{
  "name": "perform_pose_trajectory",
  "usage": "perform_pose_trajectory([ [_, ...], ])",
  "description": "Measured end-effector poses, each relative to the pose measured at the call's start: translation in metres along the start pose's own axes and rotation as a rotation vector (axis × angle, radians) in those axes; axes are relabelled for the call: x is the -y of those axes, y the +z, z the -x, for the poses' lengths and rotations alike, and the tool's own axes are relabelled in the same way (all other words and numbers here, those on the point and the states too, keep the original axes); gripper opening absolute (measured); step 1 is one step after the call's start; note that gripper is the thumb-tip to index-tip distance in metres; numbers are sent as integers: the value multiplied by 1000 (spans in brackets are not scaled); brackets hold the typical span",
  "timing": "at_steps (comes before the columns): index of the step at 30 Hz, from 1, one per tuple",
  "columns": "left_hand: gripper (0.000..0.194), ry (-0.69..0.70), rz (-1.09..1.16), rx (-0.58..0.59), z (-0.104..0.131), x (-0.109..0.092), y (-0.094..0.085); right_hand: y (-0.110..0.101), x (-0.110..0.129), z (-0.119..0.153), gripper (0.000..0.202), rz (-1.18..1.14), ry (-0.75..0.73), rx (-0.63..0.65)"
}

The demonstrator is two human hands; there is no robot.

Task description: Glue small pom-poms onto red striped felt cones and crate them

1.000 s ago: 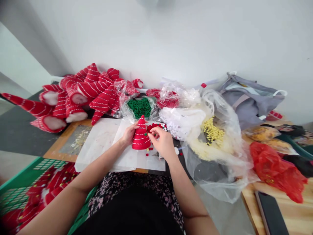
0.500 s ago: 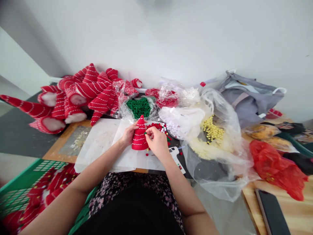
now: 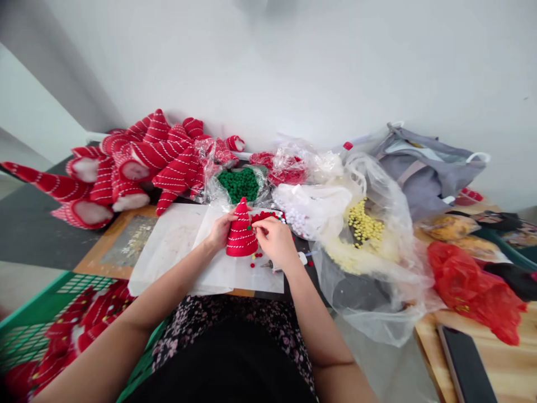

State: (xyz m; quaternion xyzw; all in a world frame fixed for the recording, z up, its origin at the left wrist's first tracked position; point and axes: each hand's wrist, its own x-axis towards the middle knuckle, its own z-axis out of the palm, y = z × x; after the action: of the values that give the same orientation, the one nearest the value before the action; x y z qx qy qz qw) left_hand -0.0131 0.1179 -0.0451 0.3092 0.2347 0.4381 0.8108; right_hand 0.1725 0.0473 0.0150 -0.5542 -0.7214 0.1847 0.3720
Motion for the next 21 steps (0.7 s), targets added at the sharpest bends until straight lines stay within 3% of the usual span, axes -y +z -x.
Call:
perform_pose_trajectory([
  [4,65,-19,38,-9,1,-5,0,-25,-23,-4,26,99,126,-117],
  [9,64,-30,79,-7,1,-9,0,-38,-57,-9,27,575,267,229],
  [13,64,-35,78,-11,1,-11,1,-27,-62,-15,31,563,189,341],
  [16,65,-41,65,-17,2,-12,3,-12,-56,-24,24,500,98,414],
  [21,69,-30,51,-13,3,-12,4,8,-54,-34,17,436,30,445],
])
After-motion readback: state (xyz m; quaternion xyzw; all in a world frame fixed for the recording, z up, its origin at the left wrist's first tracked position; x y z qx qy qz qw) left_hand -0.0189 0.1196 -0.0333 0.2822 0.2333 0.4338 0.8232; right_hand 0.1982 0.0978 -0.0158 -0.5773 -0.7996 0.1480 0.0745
